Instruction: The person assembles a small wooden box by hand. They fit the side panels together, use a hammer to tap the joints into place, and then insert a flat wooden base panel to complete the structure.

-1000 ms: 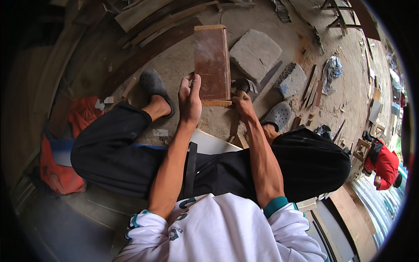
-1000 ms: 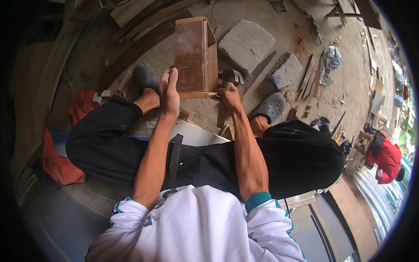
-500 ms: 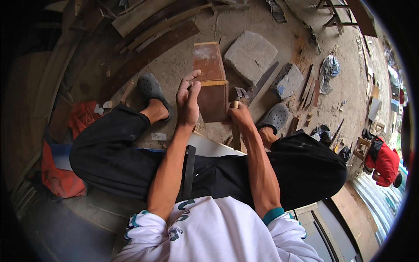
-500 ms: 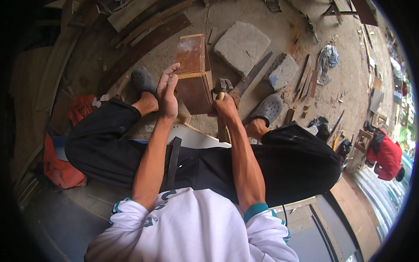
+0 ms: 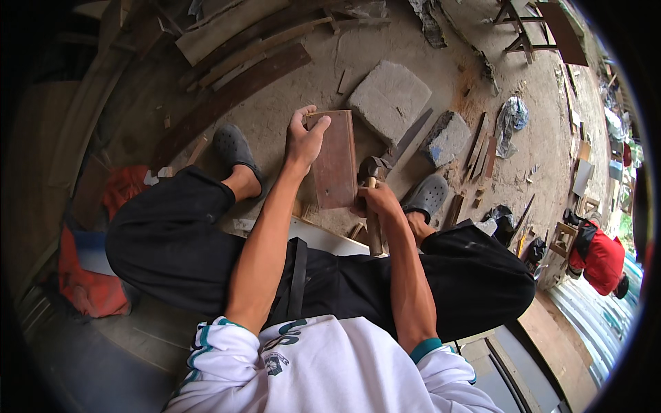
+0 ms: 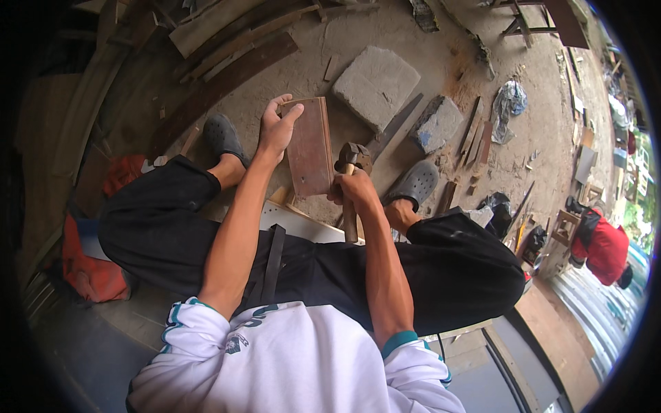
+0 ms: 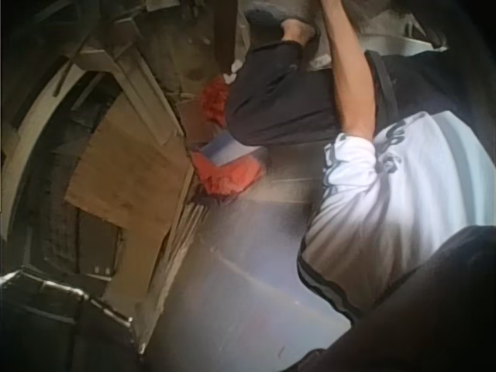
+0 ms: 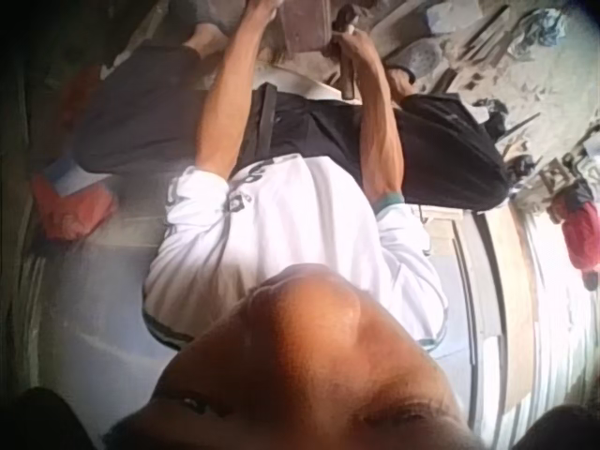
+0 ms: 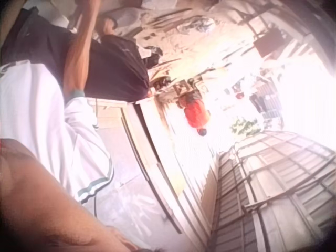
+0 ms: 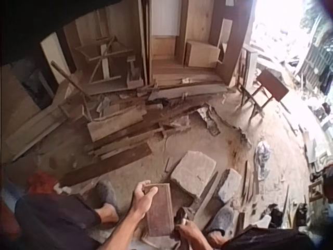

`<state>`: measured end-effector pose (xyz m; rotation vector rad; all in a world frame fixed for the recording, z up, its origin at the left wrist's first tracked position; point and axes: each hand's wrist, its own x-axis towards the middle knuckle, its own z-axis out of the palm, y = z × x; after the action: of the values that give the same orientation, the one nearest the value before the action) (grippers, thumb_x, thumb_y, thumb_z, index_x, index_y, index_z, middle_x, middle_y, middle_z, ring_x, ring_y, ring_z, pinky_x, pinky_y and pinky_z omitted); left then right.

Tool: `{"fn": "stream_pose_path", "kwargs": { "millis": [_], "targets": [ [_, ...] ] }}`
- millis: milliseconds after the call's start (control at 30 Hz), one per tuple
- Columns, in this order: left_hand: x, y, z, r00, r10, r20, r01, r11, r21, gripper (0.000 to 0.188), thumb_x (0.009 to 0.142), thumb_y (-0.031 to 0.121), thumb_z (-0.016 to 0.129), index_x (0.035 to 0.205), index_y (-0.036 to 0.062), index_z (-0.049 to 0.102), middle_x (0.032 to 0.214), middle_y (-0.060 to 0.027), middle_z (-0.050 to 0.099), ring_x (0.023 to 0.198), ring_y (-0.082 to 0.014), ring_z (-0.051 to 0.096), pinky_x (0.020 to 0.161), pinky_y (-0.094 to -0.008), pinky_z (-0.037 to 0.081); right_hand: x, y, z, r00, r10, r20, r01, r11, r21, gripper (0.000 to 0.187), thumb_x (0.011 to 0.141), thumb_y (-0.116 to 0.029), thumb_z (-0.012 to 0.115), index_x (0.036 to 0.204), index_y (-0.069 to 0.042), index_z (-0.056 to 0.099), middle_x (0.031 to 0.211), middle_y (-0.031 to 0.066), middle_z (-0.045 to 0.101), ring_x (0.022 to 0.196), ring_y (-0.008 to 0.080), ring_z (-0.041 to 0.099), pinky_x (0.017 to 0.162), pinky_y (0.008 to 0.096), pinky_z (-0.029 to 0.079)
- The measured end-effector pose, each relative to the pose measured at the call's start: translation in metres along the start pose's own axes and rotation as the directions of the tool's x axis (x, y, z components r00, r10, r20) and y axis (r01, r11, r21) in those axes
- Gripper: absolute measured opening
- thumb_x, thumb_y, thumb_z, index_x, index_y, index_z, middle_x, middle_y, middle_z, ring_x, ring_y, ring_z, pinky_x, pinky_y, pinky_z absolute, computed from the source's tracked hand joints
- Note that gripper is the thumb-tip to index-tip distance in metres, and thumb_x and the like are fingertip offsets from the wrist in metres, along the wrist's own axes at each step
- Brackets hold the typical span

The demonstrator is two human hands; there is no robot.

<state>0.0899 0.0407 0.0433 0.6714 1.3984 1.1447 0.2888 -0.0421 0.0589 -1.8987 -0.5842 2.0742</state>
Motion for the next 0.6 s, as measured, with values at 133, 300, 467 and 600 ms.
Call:
{"fn": "stream_pose_path", "kwargs": {
  "millis": [133,300,467,600],
  "targets": [
    [0.007,-0.014,0.000,0.999,-0.028,-0.041,0.032,0.995,0.098,0.050,0.088,0.022,0.069,0.128,0.0011,0.048,0.107,-0.0101,0.062,0.094,-0.0149,0.060,0.081,-0.0285,0.049,0.003,0.005,0.002,0.999,0.001,-0.046,0.000,1.000,0.010,0.018,0.089,-0.015,0.060,0.091,0.003,0.059,0.073,0.0129,0.066,0.058,0.0227,0.067,0.049,0.0313,0.053],
    [0.011,-0.040,-0.006,0.997,0.072,0.012,-0.073,0.975,0.210,0.053,0.090,0.032,0.065,0.127,-0.0010,0.048,0.120,-0.0166,0.058,0.107,-0.0235,0.059,0.092,-0.0341,0.047,0.001,0.009,0.004,0.990,-0.009,-0.140,0.006,1.000,-0.019,0.031,0.093,-0.032,0.062,0.091,-0.002,0.061,0.070,0.0105,0.065,0.055,0.0213,0.065,0.048,0.0330,0.051],
    [0.002,-0.054,0.012,0.972,0.229,-0.057,-0.195,0.916,0.352,0.053,0.094,0.045,0.057,0.127,0.0048,0.045,0.116,-0.0186,0.058,0.106,-0.0292,0.059,0.091,-0.0381,0.046,-0.011,-0.009,-0.001,0.886,-0.268,-0.378,0.097,0.905,-0.415,0.042,0.090,-0.042,0.064,0.093,0.000,0.062,0.063,0.0128,0.062,0.053,0.0199,0.063,0.048,0.0351,0.048],
    [-0.003,-0.047,0.018,0.979,0.195,-0.058,-0.170,0.940,0.295,0.054,0.094,0.047,0.054,0.127,0.0061,0.043,0.112,-0.0184,0.059,0.102,-0.0303,0.060,0.088,-0.0388,0.047,-0.032,-0.050,-0.011,0.866,-0.408,-0.289,0.266,0.865,-0.425,0.033,0.087,-0.032,0.067,0.094,0.000,0.063,0.064,0.0100,0.062,0.052,0.0164,0.060,0.049,0.0334,0.048]
  ]
}}
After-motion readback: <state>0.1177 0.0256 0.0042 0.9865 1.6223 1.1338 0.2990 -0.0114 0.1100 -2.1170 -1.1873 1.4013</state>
